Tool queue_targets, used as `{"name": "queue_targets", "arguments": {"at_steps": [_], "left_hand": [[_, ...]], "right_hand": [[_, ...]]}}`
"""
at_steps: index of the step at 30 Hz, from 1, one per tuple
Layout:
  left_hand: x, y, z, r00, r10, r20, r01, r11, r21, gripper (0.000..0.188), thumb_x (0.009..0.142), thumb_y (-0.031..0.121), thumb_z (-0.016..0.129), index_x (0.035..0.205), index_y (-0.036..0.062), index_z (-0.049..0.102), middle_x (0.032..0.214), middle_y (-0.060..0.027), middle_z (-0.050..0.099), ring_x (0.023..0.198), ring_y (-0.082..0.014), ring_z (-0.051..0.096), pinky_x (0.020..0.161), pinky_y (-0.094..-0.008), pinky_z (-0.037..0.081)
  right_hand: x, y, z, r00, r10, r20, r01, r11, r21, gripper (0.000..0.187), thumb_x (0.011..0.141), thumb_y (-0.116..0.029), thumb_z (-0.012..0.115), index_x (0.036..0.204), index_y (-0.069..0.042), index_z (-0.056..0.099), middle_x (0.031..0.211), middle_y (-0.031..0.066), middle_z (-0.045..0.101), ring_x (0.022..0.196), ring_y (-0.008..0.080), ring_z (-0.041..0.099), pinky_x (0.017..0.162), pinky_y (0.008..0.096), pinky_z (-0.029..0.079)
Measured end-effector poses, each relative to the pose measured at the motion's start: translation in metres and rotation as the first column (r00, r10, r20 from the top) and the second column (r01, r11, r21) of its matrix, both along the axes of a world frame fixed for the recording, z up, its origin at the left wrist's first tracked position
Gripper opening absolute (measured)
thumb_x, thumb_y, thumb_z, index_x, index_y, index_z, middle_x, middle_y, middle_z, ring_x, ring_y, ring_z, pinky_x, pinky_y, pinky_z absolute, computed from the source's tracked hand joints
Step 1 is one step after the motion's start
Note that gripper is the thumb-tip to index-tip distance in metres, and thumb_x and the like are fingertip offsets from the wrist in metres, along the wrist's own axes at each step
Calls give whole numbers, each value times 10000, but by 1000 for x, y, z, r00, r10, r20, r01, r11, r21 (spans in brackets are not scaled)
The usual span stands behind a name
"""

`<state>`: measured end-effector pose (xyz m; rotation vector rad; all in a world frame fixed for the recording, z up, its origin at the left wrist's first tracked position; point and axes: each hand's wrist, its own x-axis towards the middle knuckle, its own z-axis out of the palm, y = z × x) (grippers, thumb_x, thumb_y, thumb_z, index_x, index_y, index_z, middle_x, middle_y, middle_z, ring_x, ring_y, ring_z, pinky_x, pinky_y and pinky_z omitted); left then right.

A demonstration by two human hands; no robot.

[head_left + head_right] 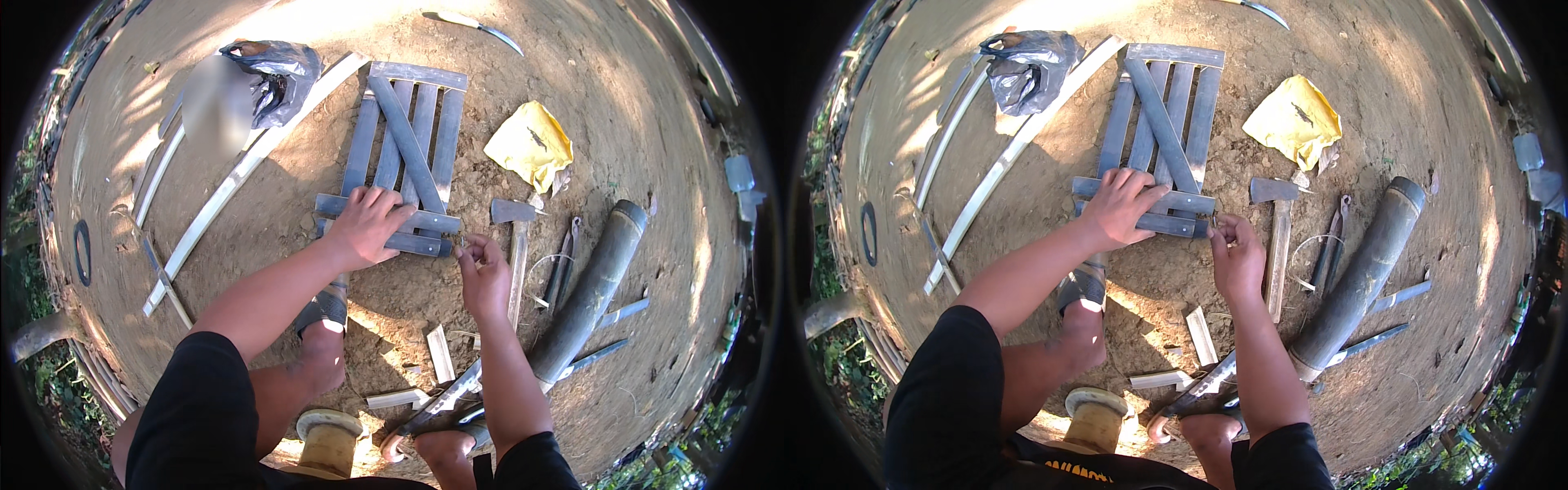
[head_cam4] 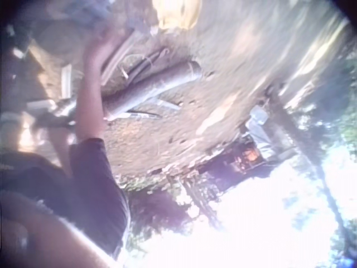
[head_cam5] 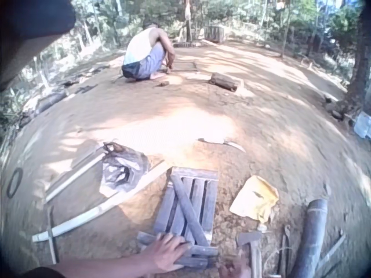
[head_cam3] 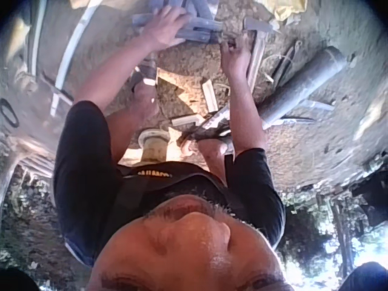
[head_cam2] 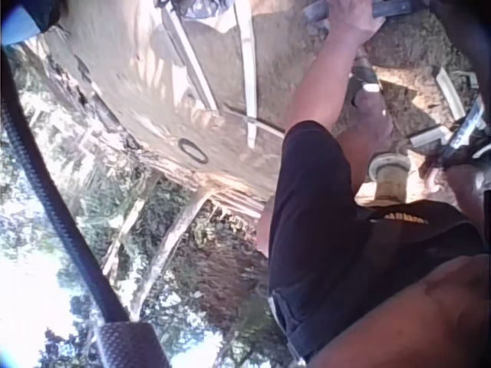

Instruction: The person constructs a small wooden object by hand, using a saw to cut bamboo, marking wood with a pencil, and using a small axe to secure wooden slats together.

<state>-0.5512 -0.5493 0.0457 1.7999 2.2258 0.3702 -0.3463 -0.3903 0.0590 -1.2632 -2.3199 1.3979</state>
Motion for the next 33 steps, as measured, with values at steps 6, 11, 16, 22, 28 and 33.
{"name": "queue_targets", "arguments": {"at_steps": [6,11,16,22,28,33], "left_hand": [[8,-10,-5,1000,27,-4,-28,1000,-10,853,667,324,917,1409,119,549,1274,-87,477,1251,-285,458,1065,-495,324],[12,-11,-5,999,48,-11,-49,999,-16,876,650,328,929,1411,119,548,1283,-93,476,1256,-289,458,1059,-498,319],[6,-11,3,998,40,49,-41,999,24,822,699,392,900,1399,124,563,1303,-84,492,1259,-292,473,1067,-490,328],[-21,6,-7,969,232,83,-246,929,276,757,779,426,848,1401,106,558,1360,-106,501,1269,-328,500,1094,-479,374],[-35,37,-16,893,439,-96,-438,898,35,1056,856,690,679,1607,60,284,1670,-211,230,1552,-365,223,1246,-595,174],[-35,47,-24,900,417,-127,-430,898,-93,1172,825,803,614,1643,70,204,1718,-199,124,1600,-329,109,1258,-621,112]], "right_hand": [[9,-33,-1,1000,-22,-1,22,997,-73,285,925,-40,742,1202,-15,678,859,66,703,759,140,646,683,304,515],[-2,-32,2,996,-47,-73,39,993,-113,298,925,-39,737,1215,-28,670,843,61,685,750,135,633,684,309,513],[-14,-31,-5,996,10,-92,-11,1000,-12,287,928,-42,730,1209,-43,669,854,84,687,748,180,649,695,336,524],[-40,-21,1,965,235,-114,-174,904,391,192,940,-52,674,1130,-54,702,941,160,701,859,335,681,772,425,538],[-63,-14,-6,984,110,-140,-66,955,291,140,946,-44,651,1057,-38,734,961,161,711,878,342,680,785,419,540],[-50,0,-18,989,6,-149,22,982,189,164,963,-73,663,1100,-17,733,990,163,724,898,305,703,809,388,546]]}}
